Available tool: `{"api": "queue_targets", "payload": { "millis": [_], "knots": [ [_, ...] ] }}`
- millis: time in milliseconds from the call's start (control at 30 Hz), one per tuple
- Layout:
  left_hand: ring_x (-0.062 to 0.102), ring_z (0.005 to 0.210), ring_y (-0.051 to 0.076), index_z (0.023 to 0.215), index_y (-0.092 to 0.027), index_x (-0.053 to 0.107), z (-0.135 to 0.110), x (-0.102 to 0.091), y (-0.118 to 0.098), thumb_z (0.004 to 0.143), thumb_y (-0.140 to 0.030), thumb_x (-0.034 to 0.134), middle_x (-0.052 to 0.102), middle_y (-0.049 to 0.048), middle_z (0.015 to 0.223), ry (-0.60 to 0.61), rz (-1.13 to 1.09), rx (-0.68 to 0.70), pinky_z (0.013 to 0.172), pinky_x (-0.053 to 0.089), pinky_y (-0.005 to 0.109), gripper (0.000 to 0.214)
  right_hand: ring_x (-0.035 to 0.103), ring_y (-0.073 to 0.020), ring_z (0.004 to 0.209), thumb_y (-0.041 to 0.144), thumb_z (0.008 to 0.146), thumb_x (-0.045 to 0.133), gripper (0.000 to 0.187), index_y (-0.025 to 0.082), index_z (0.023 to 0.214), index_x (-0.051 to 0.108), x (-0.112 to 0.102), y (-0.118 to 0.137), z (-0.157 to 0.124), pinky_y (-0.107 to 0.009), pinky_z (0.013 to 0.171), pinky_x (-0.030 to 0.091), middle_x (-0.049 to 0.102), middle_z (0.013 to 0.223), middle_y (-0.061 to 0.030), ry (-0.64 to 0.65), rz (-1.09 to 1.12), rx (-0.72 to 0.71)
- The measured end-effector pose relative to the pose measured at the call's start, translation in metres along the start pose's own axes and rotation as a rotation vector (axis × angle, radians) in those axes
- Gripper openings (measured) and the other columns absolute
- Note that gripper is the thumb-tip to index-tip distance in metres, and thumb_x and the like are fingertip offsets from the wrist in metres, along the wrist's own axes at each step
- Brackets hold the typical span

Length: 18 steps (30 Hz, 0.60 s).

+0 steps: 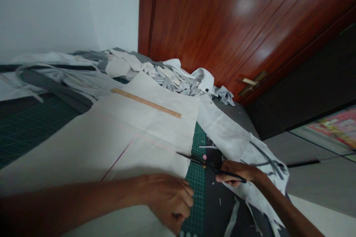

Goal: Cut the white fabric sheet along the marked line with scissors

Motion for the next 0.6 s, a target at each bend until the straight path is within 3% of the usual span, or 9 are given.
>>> {"api": "queue_targets", "payload": {
  "millis": [600],
  "knots": [
    [0.050,0.064,0.015,0.052,-0.024,0.042,0.0004,-0.0083,-0.0016,0.073,-0.022,0.085,0.051,-0.0056,0.056,-0.029,0.011,-0.023,0.067,0.045,0.032,0.048,0.036,-0.0056,0.040,0.084,0.079,0.063,0.070,0.020,0.054,0.046,-0.0022,-0.0086,0.0079,-0.020,0.039,0.024,0.042,0.045,0.0065,0.029,0.009,-0.030]
  ]
}}
Point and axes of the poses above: each hand's wrist, its own z-axis towards the middle knuckle, its own x-axis out of the palm, y = z × x, the point moved 9 cm from there along z, towards the middle knuckle
